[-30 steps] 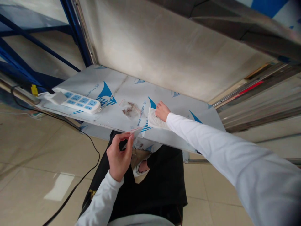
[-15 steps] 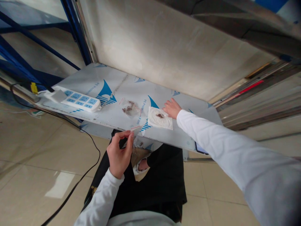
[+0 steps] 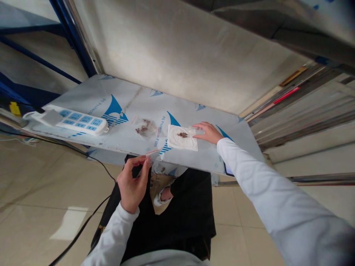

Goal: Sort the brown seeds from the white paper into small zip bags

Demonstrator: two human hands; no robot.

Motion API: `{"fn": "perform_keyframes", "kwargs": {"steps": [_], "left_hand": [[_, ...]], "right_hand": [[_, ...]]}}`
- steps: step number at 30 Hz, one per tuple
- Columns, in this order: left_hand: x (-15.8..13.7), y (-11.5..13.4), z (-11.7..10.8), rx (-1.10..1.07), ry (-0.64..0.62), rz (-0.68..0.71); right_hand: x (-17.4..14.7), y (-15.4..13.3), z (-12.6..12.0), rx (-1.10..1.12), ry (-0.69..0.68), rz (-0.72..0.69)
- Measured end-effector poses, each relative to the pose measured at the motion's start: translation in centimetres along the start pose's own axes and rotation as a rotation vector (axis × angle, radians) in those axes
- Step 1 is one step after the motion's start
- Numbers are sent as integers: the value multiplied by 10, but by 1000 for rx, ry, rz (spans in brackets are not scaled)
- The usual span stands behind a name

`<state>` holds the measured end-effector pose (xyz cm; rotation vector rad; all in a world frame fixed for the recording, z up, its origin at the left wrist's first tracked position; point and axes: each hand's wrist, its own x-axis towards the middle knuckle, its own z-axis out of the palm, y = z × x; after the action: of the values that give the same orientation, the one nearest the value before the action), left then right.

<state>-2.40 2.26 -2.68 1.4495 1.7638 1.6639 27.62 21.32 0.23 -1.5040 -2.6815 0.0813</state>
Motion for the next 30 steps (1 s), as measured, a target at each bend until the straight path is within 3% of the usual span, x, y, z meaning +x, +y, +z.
{"fn": "perform_keyframes", "kwargs": {"steps": [4, 7, 10, 11, 14, 16, 19, 21, 25, 30], "left_hand": [[0, 0, -4, 5, 0, 9], [-2, 1, -5, 2, 2, 7], [-5, 7, 0, -32, -35, 39], [-6, 9, 3, -40, -59, 78], [-9, 16, 15, -18, -123, 289], [-11, 18, 23, 27, -175, 437], [-16, 19, 32, 68, -289, 528], [-19, 22, 35, 38, -389, 465], [-19, 38, 44, -160, -585, 52], [-10, 54, 72, -374, -678, -294]], "right_hand": [[-17, 20, 13, -1, 45, 322], [-36, 6, 11, 50, 277, 495], [-61, -58, 3, 356, 608, 604], [-69, -88, 1, 524, 624, 620], [-85, -172, 0, 999, 345, 585], [-86, -208, 4, 1167, 351, 599], [-85, -222, 11, 1293, 492, 659], [-90, -216, 15, 1264, 544, 673], [-109, -201, 14, 909, 609, 600], [-117, -202, 7, 542, 583, 554]]}}
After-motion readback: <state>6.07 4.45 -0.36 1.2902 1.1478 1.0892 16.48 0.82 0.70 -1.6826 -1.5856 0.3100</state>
